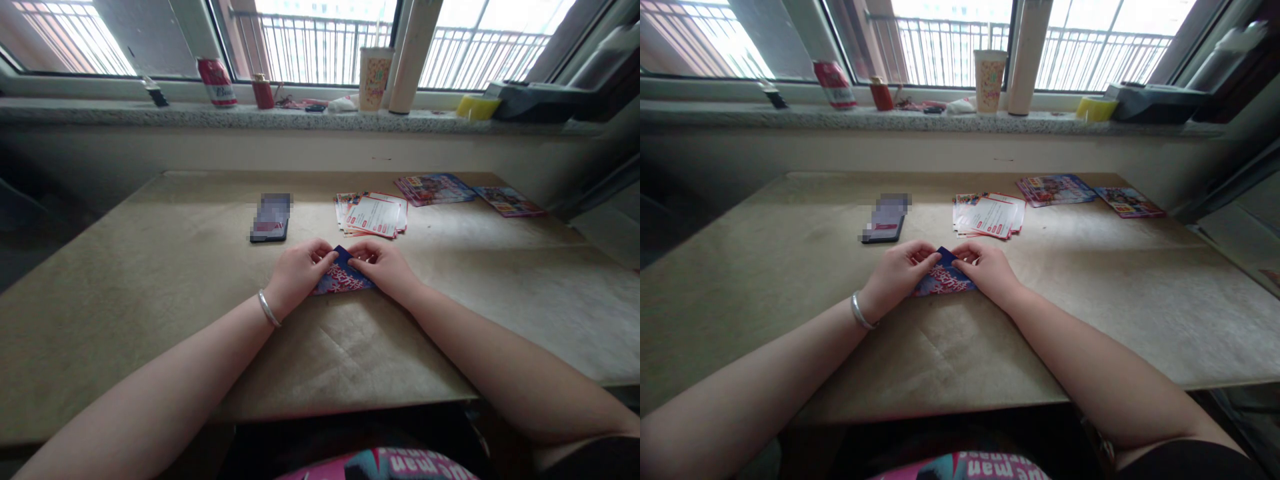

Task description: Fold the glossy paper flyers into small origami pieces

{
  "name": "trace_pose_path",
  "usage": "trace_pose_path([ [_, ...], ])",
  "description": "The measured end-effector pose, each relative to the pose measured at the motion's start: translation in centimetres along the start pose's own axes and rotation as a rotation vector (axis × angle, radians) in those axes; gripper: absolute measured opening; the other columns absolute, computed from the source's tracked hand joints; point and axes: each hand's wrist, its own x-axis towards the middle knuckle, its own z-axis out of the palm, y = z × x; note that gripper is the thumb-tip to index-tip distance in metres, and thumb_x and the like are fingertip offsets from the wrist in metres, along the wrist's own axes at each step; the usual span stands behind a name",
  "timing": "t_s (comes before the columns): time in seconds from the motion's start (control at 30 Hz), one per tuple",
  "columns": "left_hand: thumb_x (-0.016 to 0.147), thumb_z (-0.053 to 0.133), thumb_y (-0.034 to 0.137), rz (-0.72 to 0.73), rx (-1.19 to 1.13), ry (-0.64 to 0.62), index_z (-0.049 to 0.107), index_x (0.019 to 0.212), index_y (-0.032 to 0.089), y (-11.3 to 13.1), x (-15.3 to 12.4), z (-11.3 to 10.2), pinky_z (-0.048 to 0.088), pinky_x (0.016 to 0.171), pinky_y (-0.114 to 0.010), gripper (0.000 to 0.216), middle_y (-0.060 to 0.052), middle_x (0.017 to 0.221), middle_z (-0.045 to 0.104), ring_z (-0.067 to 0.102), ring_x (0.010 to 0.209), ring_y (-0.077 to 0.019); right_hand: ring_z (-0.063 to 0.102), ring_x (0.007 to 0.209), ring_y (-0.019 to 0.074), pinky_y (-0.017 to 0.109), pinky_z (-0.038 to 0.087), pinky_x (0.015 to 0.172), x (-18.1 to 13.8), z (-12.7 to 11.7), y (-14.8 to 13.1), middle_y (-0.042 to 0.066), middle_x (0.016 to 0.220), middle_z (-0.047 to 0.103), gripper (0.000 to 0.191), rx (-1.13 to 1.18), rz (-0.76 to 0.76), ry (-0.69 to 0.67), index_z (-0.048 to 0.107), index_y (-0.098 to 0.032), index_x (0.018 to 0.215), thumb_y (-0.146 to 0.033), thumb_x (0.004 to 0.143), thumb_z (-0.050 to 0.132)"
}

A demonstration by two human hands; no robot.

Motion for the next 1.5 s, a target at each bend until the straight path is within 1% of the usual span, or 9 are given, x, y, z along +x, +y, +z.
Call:
trace_pose_path([
  [0.13, 0.088, 0.06, 0.042, -0.016, -0.065, 0.039, 0.065, 0.1, 0.02, -0.2, -0.1, 0.1, 0.048, 0.062, -0.023, 0.026, -0.002, 0.082, 0.071, 0.064, 0.068, -0.0133, 0.06, 0.069, 0.0119, 0.026, 0.047, 0.066, -0.1, 0.0, 0.0, 0.003, 0.086, 0.073, 0.017, 0.047, -0.027, 0.014, 0.072, -0.02, 0.094, -0.022, 0.077, 0.067],
  [0.3, 0.087, 0.06, 0.043, -0.008, -0.103, 0.077, 0.068, 0.094, 0.019, -0.4, 0.0, 0.3, 0.051, 0.064, -0.025, 0.026, -0.003, 0.083, 0.072, 0.065, 0.07, -0.0143, 0.063, 0.071, 0.013, 0.027, 0.049, 0.067, -0.2, 0.0, -0.1, 0.003, 0.087, 0.074, 0.017, 0.06, -0.017, 0.017, 0.073, -0.021, 0.094, -0.023, 0.078, 0.068],
  [0.43, 0.086, 0.062, 0.044, -0.03, -0.147, 0.088, 0.069, 0.094, 0.018, -0.5, 0.0, 0.3, 0.052, 0.067, -0.026, 0.027, -0.003, 0.082, 0.072, 0.066, 0.07, -0.0147, 0.064, 0.073, 0.0138, 0.029, 0.05, 0.069, -0.3, 0.0, -0.2, 0.003, 0.088, 0.074, 0.017, 0.073, -0.011, 0.022, 0.074, -0.021, 0.094, -0.024, 0.078, 0.068],
  [0.8, 0.085, 0.063, 0.041, -0.014, -0.151, 0.094, 0.069, 0.089, 0.018, -0.1, 0.0, 0.3, 0.051, 0.065, -0.025, 0.024, -0.002, 0.08, 0.071, 0.063, 0.068, -0.0133, 0.059, 0.066, 0.0128, 0.027, 0.046, 0.063, -0.5, -0.1, -0.3, 0.002, 0.083, 0.074, 0.016, -0.036, -0.061, 0.037, 0.075, -0.021, 0.093, -0.029, 0.083, 0.065],
  [0.97, 0.082, 0.066, 0.041, -0.054, -0.263, 0.061, 0.069, 0.085, 0.016, 0.1, 0.2, 0.5, 0.05, 0.062, -0.023, 0.026, -0.003, 0.077, 0.071, 0.064, 0.068, -0.0135, 0.057, 0.066, 0.0124, 0.026, 0.043, 0.061, -0.1, -0.1, -0.4, 0.002, 0.081, 0.072, 0.015, -0.115, -0.119, 0.035, 0.074, -0.021, 0.09, -0.029, 0.085, 0.063],
  [1.1, 0.078, 0.069, 0.041, -0.086, -0.36, 0.015, 0.069, 0.083, 0.014, 0.0, 0.3, 0.7, 0.05, 0.062, -0.023, 0.027, -0.003, 0.075, 0.071, 0.064, 0.069, -0.014, 0.053, 0.064, 0.0114, 0.025, 0.04, 0.06, 0.5, 0.1, -0.8, 0.001, 0.077, 0.07, 0.014, -0.151, -0.139, 0.028, 0.074, -0.02, 0.085, -0.028, 0.084, 0.063],
  [1.2, 0.076, 0.07, 0.039, -0.121, -0.415, -0.009, 0.069, 0.083, 0.014, -0.1, 0.4, 0.6, 0.05, 0.065, -0.024, 0.026, -0.003, 0.077, 0.072, 0.065, 0.071, -0.0142, 0.05, 0.061, 0.0105, 0.025, 0.038, 0.058, 1.0, 0.3, -1.2, 0.0, 0.072, 0.068, 0.013, -0.153, -0.103, 0.016, 0.074, -0.019, 0.083, -0.027, 0.082, 0.063],
  [1.33, 0.073, 0.072, 0.04, -0.167, -0.455, -0.021, 0.069, 0.082, 0.014, -0.4, 0.6, 0.4, 0.052, 0.068, -0.025, 0.028, -0.003, 0.079, 0.072, 0.065, 0.073, -0.0147, 0.051, 0.06, 0.0103, 0.024, 0.037, 0.058, 1.6, 0.5, -1.5, -0.001, 0.067, 0.066, 0.014, -0.133, -0.031, -0.018, 0.073, -0.018, 0.082, -0.028, 0.079, 0.065],
  [1.5, 0.071, 0.073, 0.041, -0.183, -0.466, -0.068, 0.069, 0.081, 0.013, -1.1, 1.0, 0.2, 0.052, 0.071, -0.027, 0.03, -0.004, 0.079, 0.073, 0.065, 0.073, -0.0148, 0.052, 0.062, 0.0102, 0.024, 0.037, 0.058, 2.7, 0.2, -1.8, 0.0, 0.069, 0.067, 0.012, -0.18, -0.007, -0.11, 0.073, -0.018, 0.079, -0.027, 0.077, 0.066],
])
